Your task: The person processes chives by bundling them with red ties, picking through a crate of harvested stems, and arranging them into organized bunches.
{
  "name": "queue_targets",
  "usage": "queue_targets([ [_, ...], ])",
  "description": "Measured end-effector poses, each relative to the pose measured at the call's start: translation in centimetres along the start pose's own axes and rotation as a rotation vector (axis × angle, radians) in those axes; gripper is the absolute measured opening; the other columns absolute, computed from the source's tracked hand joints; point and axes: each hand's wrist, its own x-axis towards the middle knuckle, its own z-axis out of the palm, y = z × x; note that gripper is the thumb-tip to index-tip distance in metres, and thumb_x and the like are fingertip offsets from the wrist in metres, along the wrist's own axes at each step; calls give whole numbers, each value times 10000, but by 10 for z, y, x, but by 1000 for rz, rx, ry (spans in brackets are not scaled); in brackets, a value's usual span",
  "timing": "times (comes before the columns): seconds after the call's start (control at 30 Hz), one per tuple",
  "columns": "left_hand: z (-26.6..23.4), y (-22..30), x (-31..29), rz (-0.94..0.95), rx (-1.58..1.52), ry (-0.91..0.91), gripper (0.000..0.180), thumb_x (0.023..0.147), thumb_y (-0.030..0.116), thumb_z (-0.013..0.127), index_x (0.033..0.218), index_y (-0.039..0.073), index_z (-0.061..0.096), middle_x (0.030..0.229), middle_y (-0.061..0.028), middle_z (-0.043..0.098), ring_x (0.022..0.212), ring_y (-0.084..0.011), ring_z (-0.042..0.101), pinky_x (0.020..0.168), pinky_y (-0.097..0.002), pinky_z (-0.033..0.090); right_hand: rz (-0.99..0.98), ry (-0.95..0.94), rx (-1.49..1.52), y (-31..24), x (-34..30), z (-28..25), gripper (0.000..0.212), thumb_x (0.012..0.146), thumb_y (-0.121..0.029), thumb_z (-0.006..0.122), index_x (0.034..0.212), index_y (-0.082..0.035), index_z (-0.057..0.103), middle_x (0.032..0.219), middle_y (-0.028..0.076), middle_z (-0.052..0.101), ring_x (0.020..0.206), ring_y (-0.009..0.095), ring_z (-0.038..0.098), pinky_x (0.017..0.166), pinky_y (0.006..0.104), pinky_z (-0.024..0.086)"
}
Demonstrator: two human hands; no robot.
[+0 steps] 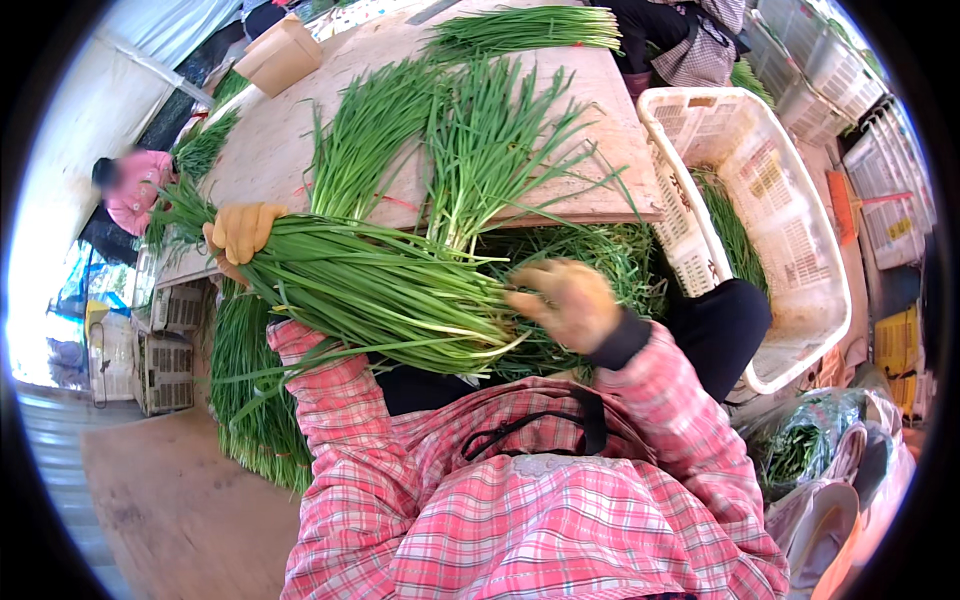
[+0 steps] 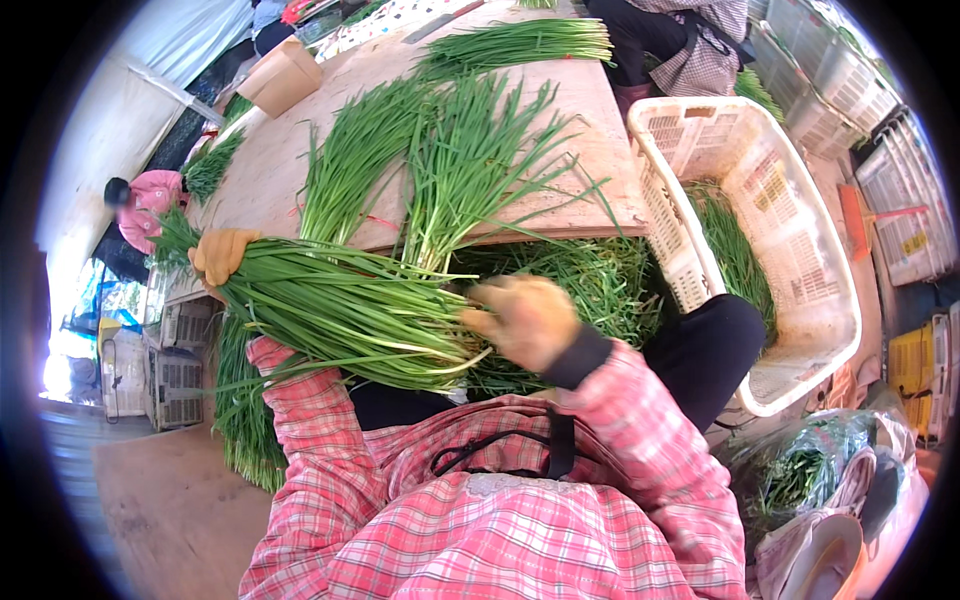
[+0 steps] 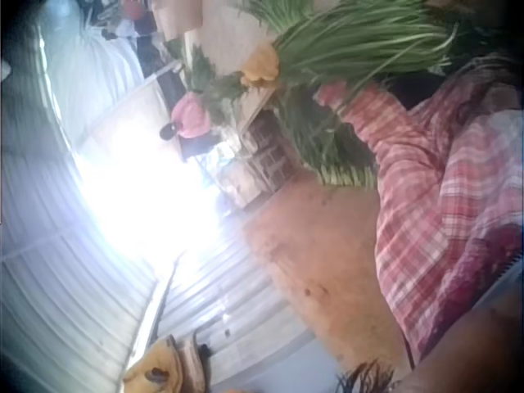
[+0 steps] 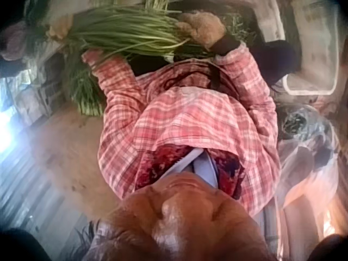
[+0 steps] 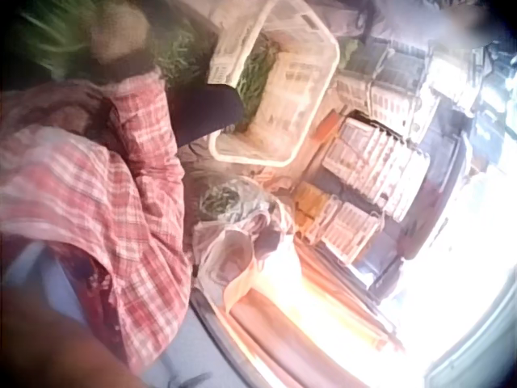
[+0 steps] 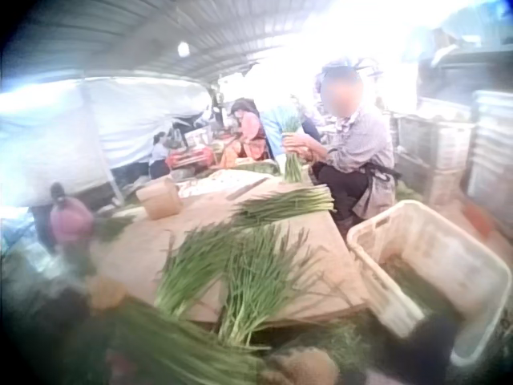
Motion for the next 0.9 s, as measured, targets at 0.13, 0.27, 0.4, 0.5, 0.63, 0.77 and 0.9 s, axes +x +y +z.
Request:
queue_targets([
  [0.13, 5, -31, 20, -123, -66, -66, 305, 959, 226, 404, 663, 157, 427, 569, 82, 485, 553, -44, 460, 601, -191, 376, 139, 96, 272, -2, 14, 39, 220, 886, -210, 562, 941, -9, 633, 834, 185, 614, 783, 355, 603, 696, 399, 475],
  [0.27, -21, 3, 18, -49, -131, -335, 359, 953, 222, 402, 594, 214, 397, 536, 104, 552, 483, -17, 502, 585, -166, 384, 173, 126, 89, 12, -22, 37, 149, 852, -206, 583, 822, -67, 626, 739, 123, 626, 684, 302, 619, 589, 401, 484],
  [0.4, -26, -3, 14, -39, -51, -275, 367, 960, 225, 381, 594, 241, 388, 541, 108, 574, 456, -8, 511, 556, -170, 391, 302, 7, -208, 56, -55, 30, 163, 823, -251, 625, 802, -90, 640, 735, 102, 630, 666, 279, 622, 570, 392, 485],
  [0.5, -40, 9, 18, -90, -87, -463, 367, 964, 226, 378, 598, 221, 400, 539, 114, 565, 471, -11, 512, 596, -172, 395, 286, 25, -46, 27, -38, -4, 214, 817, -264, 648, 902, -69, 664, 798, 130, 617, 746, 301, 614, 643, 381, 488],
  [0.63, -12, -35, 21, -62, -166, -307, 363, 972, 235, 372, 610, 219, 399, 539, 121, 557, 477, -11, 501, 631, -172, 391, 45, 190, 55, 8, -6, 27, 200, 813, -218, 646, 917, -48, 640, 815, 119, 600, 742, 299, 597, 652, 382, 477],
  [0.77, -22, 10, 22, -97, -68, -362, 394, 966, 239, 342, 576, 242, 392, 560, 114, 590, 487, 1, 519, 623, -166, 392, 73, 99, -251, 17, -19, 26, 21, 711, -81, 592, 725, -96, 596, 673, 93, 564, 631, 282, 577, 558, 383, 476],
  [0.9, -20, 20, 29, -82, -81, -443, 412, 930, 205, 322, 532, 256, 416, 587, 107, 627, 501, 5, 541, 604, -166, 397, 425, -162, -315, 76, -69, 24, 194, 788, -203, 629, 906, -49, 628, 767, 140, 623, 755, 297, 627, 674, 394, 504],
])
